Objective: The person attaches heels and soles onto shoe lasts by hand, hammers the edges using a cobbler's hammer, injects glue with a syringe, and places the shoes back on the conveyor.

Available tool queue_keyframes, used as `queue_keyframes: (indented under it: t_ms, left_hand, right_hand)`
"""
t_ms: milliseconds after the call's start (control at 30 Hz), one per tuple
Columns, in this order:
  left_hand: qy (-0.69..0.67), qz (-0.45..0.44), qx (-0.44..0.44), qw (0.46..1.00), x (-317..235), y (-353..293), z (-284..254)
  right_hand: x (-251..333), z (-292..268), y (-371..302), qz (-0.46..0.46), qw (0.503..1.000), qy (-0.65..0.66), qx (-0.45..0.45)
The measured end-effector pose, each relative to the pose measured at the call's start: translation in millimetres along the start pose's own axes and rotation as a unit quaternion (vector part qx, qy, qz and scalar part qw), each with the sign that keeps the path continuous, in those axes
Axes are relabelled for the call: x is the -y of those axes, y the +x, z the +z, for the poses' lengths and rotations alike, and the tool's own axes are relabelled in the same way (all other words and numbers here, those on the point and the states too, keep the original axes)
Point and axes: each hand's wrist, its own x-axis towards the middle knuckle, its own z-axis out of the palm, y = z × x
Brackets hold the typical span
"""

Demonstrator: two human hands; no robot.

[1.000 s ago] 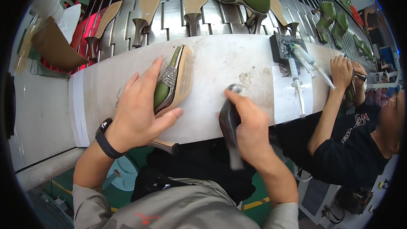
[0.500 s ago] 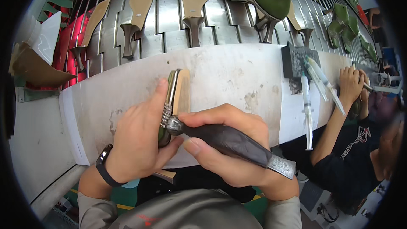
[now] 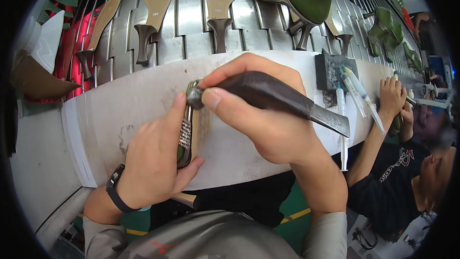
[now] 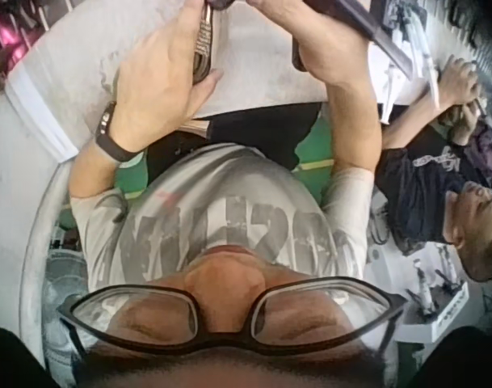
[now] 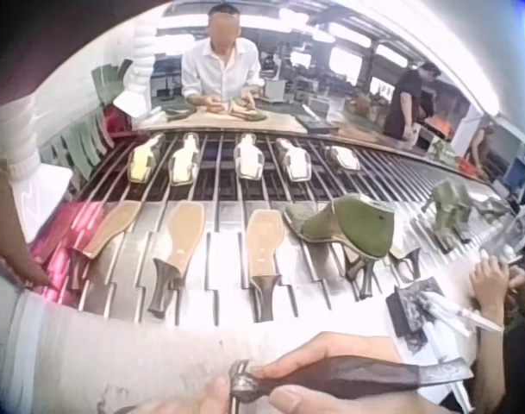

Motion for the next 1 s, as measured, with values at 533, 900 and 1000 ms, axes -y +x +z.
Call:
queue_keyframes:
  t_ms: [533,900,1000]
  left_hand:
    - [0.009,0.035,-0.072,0.997,-0.1,-10.5,5.4]
    - [-0.103,0.07,-0.014,0.992,57.8,-43.5,-18.6]
    - [-0.1,0.062,-0.053,0.992,54.2,-43.8,-14.1]
  right_hand:
    - [-50.0,87.3,-114.9,-0.253,0.953,-0.102,-0.136]
    - [-59.2,101.5,-108.9,-0.362,0.893,-0.225,-0.144]
    - [-60.3,114.9,-109.2,-0.377,0.888,-0.243,-0.102]
